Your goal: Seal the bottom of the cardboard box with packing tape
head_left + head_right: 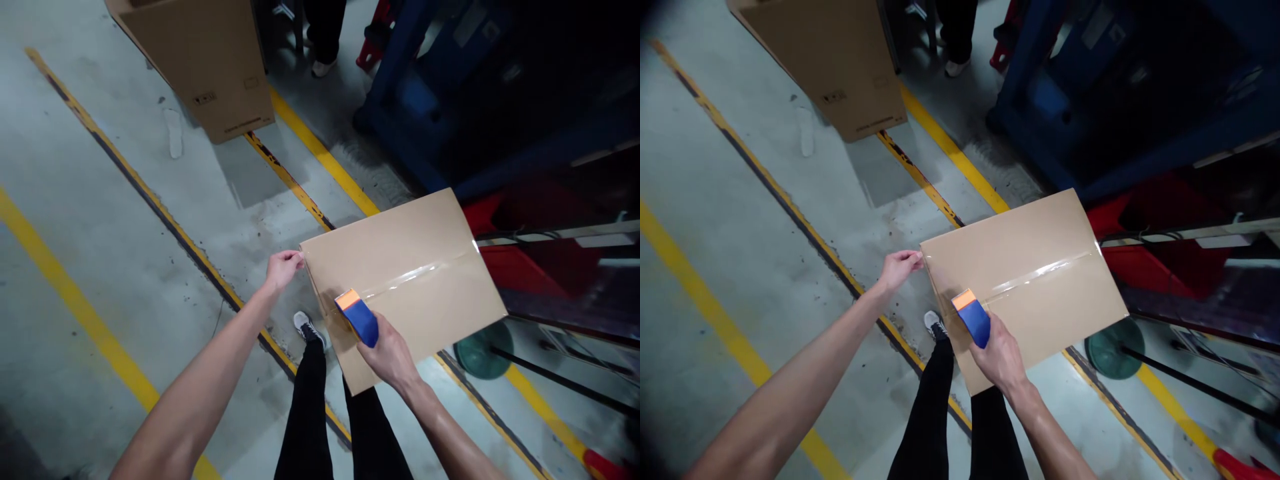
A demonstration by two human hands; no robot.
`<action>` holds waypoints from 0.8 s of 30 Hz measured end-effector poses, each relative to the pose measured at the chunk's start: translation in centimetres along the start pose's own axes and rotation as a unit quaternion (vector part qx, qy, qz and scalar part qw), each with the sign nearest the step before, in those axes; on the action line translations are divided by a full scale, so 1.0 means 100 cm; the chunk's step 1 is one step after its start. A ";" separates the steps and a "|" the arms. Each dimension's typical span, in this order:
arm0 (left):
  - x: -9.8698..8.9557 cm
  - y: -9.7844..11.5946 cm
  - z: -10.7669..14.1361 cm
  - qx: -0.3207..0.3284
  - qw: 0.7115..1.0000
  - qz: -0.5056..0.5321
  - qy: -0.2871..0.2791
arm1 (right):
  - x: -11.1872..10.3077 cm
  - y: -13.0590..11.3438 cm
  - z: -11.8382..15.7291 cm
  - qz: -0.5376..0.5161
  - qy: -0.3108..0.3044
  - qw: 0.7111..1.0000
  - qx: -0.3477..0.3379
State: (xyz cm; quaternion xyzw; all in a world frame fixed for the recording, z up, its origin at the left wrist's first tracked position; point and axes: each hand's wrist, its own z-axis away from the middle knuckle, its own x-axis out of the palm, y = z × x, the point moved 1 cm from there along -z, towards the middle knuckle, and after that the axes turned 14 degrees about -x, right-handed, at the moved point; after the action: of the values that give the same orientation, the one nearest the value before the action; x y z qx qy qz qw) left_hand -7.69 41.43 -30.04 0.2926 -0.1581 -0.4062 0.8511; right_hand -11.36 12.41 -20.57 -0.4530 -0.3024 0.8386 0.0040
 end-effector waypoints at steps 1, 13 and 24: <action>-0.004 -0.001 -0.002 -0.006 1.000 -0.001 0.007 | 0.004 0.000 0.000 -0.014 0.008 1.000 -0.009; -0.008 0.008 -0.034 0.008 0.992 -0.119 0.039 | 0.073 -0.044 0.039 0.083 -0.001 0.991 -0.101; -0.009 0.010 -0.040 0.054 0.966 -0.239 0.085 | 0.065 -0.047 0.026 0.122 0.018 0.988 -0.089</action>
State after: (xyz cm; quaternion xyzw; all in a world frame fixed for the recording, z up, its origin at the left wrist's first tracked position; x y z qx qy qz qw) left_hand -5.65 44.14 -32.63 0.4009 -0.0325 -0.5623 0.7225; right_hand -18.43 16.76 -21.97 -0.5004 -0.3183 0.7940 -0.1334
